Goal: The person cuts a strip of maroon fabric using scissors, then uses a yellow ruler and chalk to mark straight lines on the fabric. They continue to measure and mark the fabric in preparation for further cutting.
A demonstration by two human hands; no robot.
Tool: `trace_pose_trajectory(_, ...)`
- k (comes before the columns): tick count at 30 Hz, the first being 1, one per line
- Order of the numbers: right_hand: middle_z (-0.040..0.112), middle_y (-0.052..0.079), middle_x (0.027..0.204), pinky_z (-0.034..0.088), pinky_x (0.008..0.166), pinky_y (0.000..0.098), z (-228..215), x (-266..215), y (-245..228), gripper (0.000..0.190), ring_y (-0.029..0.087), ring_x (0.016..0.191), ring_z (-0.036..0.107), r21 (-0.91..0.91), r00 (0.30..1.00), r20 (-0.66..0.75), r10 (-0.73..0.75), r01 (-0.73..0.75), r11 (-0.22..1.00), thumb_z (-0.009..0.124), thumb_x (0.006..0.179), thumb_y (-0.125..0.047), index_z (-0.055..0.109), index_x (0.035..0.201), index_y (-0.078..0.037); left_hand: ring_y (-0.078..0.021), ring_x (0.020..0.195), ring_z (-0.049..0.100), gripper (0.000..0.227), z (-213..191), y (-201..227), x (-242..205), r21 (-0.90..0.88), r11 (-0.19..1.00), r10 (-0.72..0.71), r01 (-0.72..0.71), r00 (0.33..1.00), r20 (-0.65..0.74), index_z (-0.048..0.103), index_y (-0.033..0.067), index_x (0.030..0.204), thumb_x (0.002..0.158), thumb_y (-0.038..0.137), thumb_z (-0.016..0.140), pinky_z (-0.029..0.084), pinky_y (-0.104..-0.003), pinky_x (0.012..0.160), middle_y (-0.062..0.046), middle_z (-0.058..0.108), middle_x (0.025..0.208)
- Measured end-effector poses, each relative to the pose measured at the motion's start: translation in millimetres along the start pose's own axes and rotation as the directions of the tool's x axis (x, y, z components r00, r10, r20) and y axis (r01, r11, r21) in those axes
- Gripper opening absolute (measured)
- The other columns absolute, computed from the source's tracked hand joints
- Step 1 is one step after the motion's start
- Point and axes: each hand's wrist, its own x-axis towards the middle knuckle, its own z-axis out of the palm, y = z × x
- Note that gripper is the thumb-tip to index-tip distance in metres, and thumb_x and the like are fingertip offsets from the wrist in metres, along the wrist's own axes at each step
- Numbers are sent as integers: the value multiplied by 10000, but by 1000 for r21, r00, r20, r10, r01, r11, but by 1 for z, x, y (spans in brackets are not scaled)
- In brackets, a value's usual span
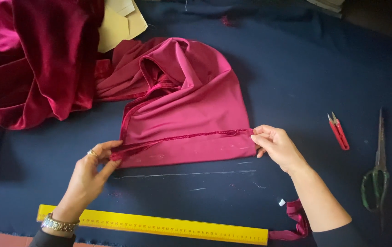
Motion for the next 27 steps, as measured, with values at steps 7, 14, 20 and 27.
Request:
trace_pose_trajectory(7,698,149,815,542,542,304,2,0,9,171,210,676,651,86,996,-42,-82,85,993,575,910,-64,686,1015,13,-203,788,665,392,0,2,5,-112,992,-70,62,995,-70,622,117,1233,851,34,655,540,-321,819,-107,727,862)
trace_pose_trajectory(14,687,181,773,537,496,289,1,-5,15,167,212,637,650,125,987,-85,-135,145,981,612,880,-46,682,1004,42,-188,635,599,270,3,-17,14,-166,986,-8,-14,991,-135,644,67,1189,921,108,647,521,-324,705,-115,670,697)
trace_pose_trajectory(20,688,181,748,524,471,277,-1,-7,16,154,202,604,632,108,984,-90,-156,165,980,619,876,-40,697,984,37,-229,567,581,227,5,-2,10,-128,992,-39,16,984,-172,651,58,1146,930,129,656,511,-342,627,-132,664,665)
trace_pose_trajectory(27,680,172,743,521,475,275,-2,-2,21,157,193,595,617,116,985,-87,-150,160,980,616,877,-33,686,996,42,-213,563,579,223,6,3,11,-137,991,-27,-3,976,-217,654,52,1106,897,115,701,503,-325,622,-116,666,685)
